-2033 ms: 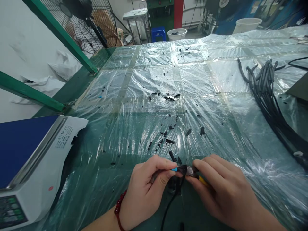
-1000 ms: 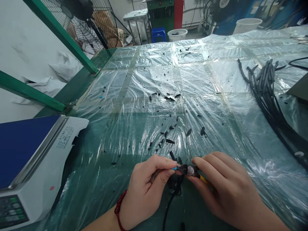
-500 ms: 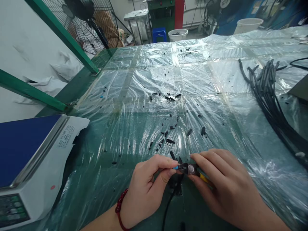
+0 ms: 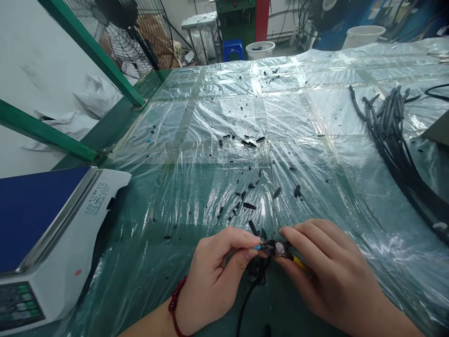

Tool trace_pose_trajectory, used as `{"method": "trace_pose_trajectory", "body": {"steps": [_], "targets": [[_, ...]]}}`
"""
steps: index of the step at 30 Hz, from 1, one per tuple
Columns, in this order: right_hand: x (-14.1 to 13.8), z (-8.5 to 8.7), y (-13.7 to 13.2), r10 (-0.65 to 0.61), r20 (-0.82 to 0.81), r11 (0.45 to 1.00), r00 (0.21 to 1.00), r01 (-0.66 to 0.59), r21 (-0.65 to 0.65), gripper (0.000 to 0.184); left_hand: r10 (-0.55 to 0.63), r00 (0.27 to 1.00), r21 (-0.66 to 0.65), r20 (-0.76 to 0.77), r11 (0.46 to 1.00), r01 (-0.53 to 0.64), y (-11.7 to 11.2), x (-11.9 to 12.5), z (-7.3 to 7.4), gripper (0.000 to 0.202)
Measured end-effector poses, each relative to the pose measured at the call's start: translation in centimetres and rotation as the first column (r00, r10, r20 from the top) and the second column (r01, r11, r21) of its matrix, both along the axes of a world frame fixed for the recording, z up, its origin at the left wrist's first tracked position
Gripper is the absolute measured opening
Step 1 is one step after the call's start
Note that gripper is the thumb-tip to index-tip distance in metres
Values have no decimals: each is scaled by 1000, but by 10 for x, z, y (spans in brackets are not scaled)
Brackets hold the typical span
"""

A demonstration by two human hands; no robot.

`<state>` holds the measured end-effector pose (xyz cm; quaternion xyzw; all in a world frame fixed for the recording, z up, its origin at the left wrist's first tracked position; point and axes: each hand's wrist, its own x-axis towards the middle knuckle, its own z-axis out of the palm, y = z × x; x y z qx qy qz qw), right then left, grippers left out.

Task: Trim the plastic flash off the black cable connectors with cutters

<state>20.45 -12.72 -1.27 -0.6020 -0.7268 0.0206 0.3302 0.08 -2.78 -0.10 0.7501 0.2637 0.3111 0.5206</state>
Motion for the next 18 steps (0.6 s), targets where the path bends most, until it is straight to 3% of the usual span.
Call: {"method": "trace_pose_trajectory", "body": {"steps": [6,18], "targets": [[-3,-1,-1,12,-7,1000,1000,-12,12,14,11,1000,34,-7,999,-11,1,1,0,26],[0,2,-1,-20,16,1000,1000,20,-3,26,51,994,159,-95,987,-35,0,0,1,29]]}}
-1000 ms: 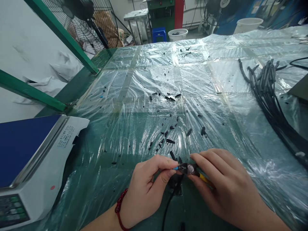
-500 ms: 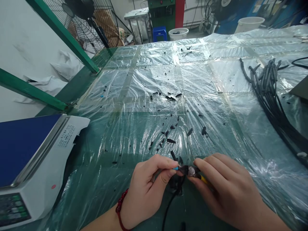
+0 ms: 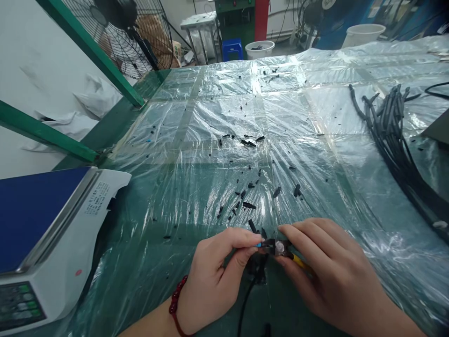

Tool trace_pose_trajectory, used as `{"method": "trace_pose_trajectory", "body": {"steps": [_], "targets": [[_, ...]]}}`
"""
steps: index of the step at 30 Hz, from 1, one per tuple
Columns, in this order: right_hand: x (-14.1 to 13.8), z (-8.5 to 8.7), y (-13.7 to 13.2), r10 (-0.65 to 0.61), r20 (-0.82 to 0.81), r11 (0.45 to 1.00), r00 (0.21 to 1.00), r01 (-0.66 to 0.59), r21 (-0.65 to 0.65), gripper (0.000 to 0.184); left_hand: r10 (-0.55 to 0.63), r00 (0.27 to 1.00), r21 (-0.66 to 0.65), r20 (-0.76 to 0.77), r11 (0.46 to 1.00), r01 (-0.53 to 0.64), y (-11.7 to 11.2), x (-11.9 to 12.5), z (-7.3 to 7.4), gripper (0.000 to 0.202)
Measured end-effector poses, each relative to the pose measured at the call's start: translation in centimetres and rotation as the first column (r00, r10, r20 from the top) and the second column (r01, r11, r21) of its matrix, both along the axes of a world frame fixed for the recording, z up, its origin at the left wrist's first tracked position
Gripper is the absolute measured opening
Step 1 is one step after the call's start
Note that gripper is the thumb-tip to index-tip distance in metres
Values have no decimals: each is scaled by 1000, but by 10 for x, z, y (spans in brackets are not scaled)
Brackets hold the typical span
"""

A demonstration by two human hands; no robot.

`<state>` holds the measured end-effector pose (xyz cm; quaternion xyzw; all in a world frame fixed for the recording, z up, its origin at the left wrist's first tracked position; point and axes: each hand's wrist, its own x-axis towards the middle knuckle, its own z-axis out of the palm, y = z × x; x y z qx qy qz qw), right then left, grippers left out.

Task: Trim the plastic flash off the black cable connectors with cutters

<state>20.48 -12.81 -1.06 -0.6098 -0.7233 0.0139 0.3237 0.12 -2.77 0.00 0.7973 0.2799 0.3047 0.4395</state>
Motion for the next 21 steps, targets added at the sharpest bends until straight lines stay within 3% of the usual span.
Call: {"method": "trace_pose_trajectory", "body": {"steps": [21], "targets": [[-4,2,1,-45,2,999,999,45,1,23,-46,999,31,-7,998,46,0,0,0,35]]}}
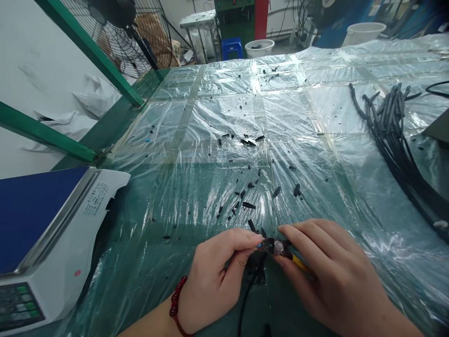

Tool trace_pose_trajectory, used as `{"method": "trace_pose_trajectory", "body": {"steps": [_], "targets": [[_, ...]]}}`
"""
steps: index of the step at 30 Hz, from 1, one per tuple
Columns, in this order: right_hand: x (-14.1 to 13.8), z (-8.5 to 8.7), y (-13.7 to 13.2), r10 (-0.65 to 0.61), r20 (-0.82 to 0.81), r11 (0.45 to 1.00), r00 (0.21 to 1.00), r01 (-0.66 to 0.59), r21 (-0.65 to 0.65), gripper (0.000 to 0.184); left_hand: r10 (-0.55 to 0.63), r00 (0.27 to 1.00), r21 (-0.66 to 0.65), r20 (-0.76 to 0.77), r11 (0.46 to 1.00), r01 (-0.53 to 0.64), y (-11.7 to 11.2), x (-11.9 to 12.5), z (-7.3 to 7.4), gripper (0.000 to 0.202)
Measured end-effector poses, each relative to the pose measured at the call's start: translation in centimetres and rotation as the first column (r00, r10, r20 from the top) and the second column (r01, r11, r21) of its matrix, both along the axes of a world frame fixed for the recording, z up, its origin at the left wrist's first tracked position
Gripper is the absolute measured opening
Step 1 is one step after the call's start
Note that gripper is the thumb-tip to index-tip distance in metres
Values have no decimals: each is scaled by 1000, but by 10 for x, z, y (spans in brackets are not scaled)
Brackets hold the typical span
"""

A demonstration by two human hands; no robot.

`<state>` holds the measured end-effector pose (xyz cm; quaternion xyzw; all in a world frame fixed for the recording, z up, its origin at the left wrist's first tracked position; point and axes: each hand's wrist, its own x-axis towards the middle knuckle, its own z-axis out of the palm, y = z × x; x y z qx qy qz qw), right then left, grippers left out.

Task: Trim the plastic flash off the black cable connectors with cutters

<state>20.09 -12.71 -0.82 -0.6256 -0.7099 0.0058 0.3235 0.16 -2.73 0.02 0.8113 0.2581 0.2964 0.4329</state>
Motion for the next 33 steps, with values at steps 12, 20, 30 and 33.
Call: {"method": "trace_pose_trajectory", "body": {"steps": [12,20,30,33], "targets": [[2,0,-1,32,-39,999,999,-33,-35,21,1,1000,1,2,1000,-1,0,1,-1,34],[5,0,-1,42,-35,998,999,-44,-47,24,7,1000,-11,8,1000,-7,-1,-1,1,33],[7,3,-2,64,-15,995,998,-65,-73,26,6,1000,7,20,1000,-6,0,2,2,34],[8,3,-2,66,-9,995,998,-67,-78,26,3,1000,-3,25,1000,-3,0,2,1,35]]}}
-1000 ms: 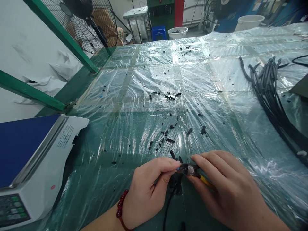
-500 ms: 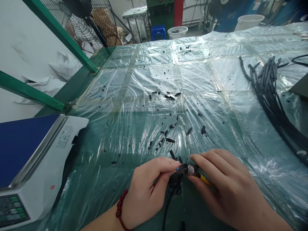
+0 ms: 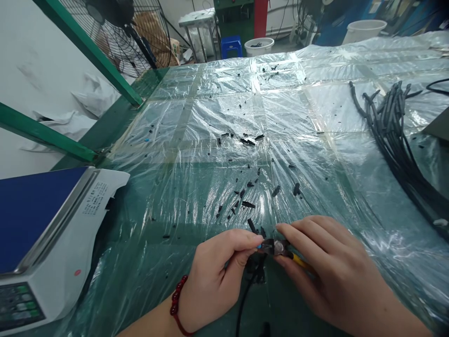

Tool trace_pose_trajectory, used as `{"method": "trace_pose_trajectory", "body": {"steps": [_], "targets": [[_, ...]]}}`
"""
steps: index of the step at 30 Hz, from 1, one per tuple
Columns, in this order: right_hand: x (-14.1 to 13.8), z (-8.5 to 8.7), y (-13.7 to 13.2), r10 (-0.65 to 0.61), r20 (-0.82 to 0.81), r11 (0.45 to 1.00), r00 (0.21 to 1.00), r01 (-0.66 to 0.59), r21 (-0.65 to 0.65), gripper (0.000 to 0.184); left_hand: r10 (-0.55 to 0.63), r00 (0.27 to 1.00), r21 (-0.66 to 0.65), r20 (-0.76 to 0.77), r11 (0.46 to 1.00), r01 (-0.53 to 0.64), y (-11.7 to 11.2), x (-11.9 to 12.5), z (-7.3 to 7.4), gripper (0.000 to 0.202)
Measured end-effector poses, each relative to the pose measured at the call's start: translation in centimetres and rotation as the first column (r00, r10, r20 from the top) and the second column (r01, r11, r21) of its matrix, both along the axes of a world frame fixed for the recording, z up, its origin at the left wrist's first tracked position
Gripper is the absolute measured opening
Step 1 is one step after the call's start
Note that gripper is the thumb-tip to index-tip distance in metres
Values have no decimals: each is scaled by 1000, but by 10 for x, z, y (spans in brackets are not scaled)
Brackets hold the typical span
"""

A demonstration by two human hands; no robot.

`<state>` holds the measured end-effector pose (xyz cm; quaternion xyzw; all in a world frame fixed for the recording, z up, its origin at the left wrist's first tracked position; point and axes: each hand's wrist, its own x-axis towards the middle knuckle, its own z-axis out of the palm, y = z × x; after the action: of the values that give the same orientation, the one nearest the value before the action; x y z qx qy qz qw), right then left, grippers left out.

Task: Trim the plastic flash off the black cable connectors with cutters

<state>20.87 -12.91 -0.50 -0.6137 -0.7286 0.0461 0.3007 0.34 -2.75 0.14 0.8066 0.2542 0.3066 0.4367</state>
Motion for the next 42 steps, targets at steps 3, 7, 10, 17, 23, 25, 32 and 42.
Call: {"method": "trace_pose_trajectory", "body": {"steps": [3,7,10,17,23,25,32,42], "targets": [[0,0,1,0,-4,1000,1000,0,-7,25,3,1000,-11,-3,1000,-3,-1,0,0,34],[0,0,1,-5,-36,999,999,3,-38,21,17,1000,-8,-6,1000,-17,-2,0,-1,33],[-1,-1,0,-1,-53,999,999,-2,-54,18,26,1000,-1,-16,1000,-26,-1,1,-2,32],[-2,-3,-1,16,-63,998,998,-20,-60,18,26,1000,-23,-15,999,-27,0,1,-4,32],[-3,-5,-1,33,-71,999,997,-35,-36,19,42,999,-26,-7,999,-42,-1,0,-4,30],[-3,-6,-1,25,-68,999,997,-26,-23,18,47,999,-21,-10,999,-47,-1,0,-4,30],[-6,-8,-2,0,-39,1000,999,1,10,14,52,999,-28,-1,998,-52,-1,0,-3,32],[-7,-7,-1,24,-17,998,1000,-23,65,13,47,999,-25,-11,999,-47,-2,-2,-1,31]]}}
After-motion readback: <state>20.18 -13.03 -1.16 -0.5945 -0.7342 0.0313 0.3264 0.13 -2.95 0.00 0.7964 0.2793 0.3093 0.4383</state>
